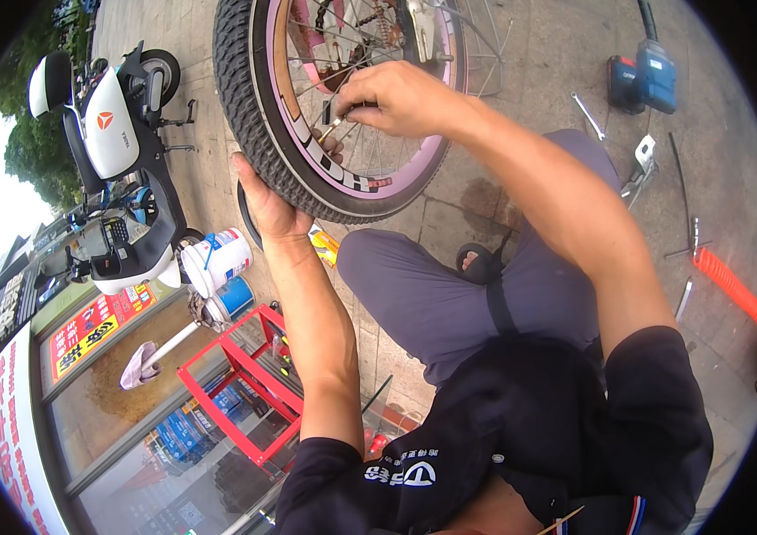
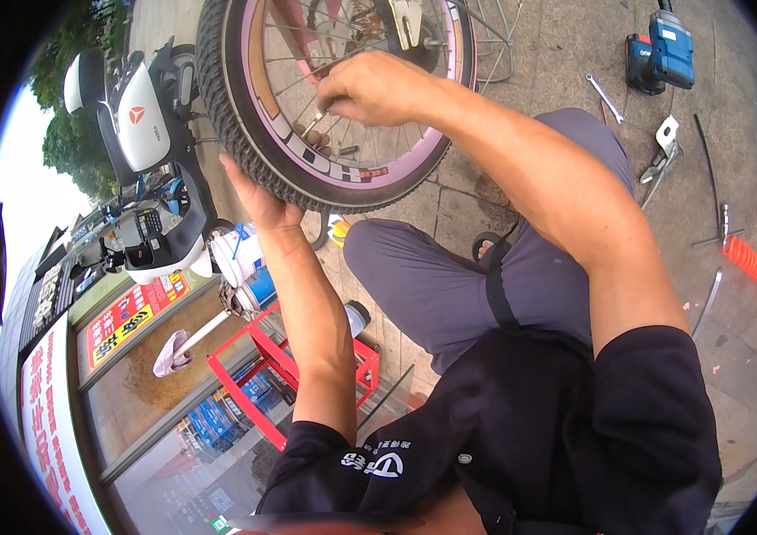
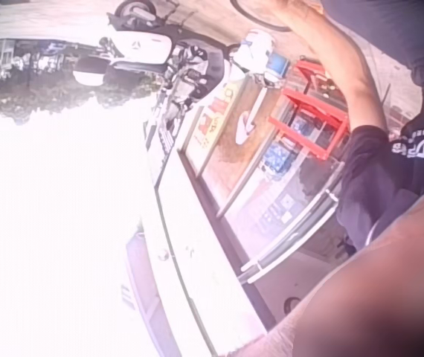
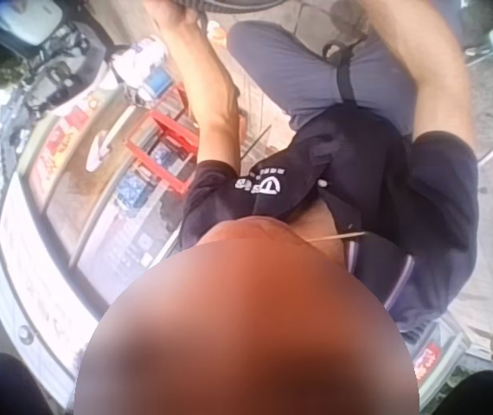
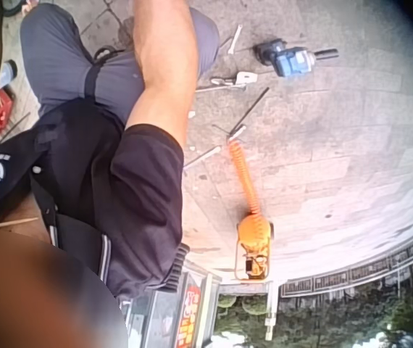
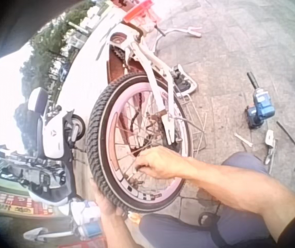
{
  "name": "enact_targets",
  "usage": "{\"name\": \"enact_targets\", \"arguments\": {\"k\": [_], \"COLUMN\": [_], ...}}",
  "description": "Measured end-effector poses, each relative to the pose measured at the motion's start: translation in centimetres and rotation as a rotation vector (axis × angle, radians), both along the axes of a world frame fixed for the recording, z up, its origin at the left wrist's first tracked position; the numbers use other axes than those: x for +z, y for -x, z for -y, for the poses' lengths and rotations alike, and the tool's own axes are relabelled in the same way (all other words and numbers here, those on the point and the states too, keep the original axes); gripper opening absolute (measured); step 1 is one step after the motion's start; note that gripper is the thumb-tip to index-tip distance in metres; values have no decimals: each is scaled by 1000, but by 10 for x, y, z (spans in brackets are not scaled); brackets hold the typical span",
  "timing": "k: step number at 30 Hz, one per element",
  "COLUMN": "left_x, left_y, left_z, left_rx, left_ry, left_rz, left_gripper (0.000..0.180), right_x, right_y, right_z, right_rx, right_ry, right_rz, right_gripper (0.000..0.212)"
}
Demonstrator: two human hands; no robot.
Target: The person removes a bicycle tire from the rim using tire levers, then reattaches the tire by hand and with a tire lever. The person works on the tire while seated on the floor in a workshop setting.
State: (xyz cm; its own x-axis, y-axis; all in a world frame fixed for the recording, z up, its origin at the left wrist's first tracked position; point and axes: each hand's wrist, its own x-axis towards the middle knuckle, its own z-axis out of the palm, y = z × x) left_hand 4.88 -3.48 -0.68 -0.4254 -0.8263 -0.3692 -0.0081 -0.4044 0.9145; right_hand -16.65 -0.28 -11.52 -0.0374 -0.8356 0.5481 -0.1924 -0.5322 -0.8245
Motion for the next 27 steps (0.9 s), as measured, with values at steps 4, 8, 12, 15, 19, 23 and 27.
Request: {"name": "enact_targets", "arguments": {"k": [4,8,12,15,19,23,27], "left_x": [1,-1,-2,0,1,-1,-3], "left_y": [2,2,-2,0,3,1,-3], "left_z": [0,1,2,1,-1,0,3], "left_rx": [-22,-20,-21,-20,-2,1,-7], "left_ry": [11,-6,-22,-1,1,-12,-43], "left_rz": [11,-24,-33,-2,13,0,-36], "left_gripper": [105,104,104,104,105,105,106], "right_x": [-1,-2,3,13,12,5,5], "right_y": [0,-5,-1,4,3,0,1], "right_z": [5,8,6,0,2,4,4], "right_rx": [31,-7,-5,14,-30,-31,-13], "right_ry": [-18,-39,-43,-139,-101,-88,-105], "right_rz": [0,-65,-125,-153,-121,-171,-162], "right_gripper": [16,16,17,18,17,21,22]}}
